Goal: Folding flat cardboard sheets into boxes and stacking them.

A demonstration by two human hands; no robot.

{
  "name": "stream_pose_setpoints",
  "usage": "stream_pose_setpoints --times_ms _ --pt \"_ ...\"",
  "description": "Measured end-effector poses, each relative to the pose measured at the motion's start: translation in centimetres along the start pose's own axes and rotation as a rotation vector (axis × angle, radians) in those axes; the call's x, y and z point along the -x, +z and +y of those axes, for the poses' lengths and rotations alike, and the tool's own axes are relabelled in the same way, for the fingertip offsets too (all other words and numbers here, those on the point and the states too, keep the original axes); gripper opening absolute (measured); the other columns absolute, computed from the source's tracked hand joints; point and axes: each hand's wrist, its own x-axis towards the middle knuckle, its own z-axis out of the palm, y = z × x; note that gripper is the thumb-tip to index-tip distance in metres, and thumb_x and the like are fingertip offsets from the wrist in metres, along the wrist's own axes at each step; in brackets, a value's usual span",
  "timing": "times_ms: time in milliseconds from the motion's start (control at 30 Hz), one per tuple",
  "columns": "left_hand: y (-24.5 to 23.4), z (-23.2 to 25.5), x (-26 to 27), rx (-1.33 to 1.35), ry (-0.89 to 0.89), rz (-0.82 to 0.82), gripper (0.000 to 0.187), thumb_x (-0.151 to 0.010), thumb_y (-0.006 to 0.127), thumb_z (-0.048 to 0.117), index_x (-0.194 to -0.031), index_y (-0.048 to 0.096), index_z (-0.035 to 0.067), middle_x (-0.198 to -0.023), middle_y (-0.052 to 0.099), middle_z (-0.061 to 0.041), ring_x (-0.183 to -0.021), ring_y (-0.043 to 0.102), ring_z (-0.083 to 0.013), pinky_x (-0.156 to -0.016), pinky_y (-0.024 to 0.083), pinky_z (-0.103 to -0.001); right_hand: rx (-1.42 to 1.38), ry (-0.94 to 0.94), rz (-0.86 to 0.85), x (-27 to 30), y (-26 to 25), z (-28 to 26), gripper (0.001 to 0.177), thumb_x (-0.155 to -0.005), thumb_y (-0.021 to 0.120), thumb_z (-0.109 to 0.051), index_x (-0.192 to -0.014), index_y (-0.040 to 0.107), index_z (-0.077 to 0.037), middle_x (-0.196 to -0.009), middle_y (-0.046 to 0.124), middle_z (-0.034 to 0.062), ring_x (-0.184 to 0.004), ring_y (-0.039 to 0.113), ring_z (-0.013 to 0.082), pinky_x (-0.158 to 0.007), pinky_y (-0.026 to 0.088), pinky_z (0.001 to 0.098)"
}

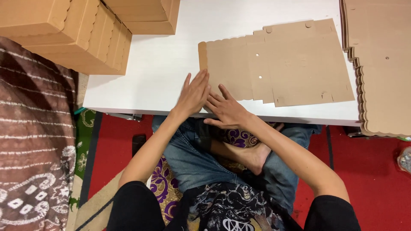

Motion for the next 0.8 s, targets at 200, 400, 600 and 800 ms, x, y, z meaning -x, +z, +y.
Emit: stream_pose_setpoints --times_ms 200,400,600,800 --pt "-0.8 -1.7 -5.3 0.066 -0.068 0.036 0.056 -0.112 0.029 0.029 -0.152 0.040 -0.007 -0.161 0.035 -0.027 -0.152 0.030 -0.0334 -0.123 0.007 -0.058 0.013 0.010 0.016 0.0 -2.5 -1.1 0.081 -0.102 0.026 -0.068 -0.157 0.035 -0.008 -0.164 0.034 0.0132 -0.155 0.025 0.0246 -0.124 0.004 0.0550" --pt "-0.3 -6.2 -11.0 -0.002 -0.043 0.079 0.053 -0.112 0.032 0.034 -0.142 0.056 -0.003 -0.149 0.052 -0.023 -0.142 0.047 -0.0321 -0.119 0.022 -0.055 -0.033 0.009 -0.019 -0.2 -3.2 -1.1 0.082 -0.104 0.025 -0.067 -0.159 0.031 -0.007 -0.168 0.027 0.0127 -0.156 0.022 0.0248 -0.124 0.003 0.0552" --pt "-3.5 -7.1 -10.2 0.204 -0.013 0.047 0.049 -0.112 0.032 0.030 -0.137 0.063 0.003 -0.140 0.062 -0.018 -0.133 0.056 -0.0345 -0.113 0.036 -0.051 -0.104 0.048 -0.147 -2.8 -2.6 2.2 0.087 -0.102 0.016 -0.072 -0.161 0.025 -0.010 -0.169 0.023 0.0119 -0.157 0.018 0.0262 -0.124 0.004 0.0604" --pt "-5.5 -5.7 -8.6 0.303 0.057 0.033 0.047 -0.112 0.031 0.022 -0.133 0.063 -0.005 -0.140 0.059 -0.026 -0.134 0.052 -0.0426 -0.114 0.035 -0.054 -0.158 0.153 -0.169 -6.5 -5.8 5.0 0.089 -0.100 0.013 -0.073 -0.163 0.021 -0.011 -0.169 0.020 0.0108 -0.156 0.018 0.0260 -0.123 0.000 0.0602"
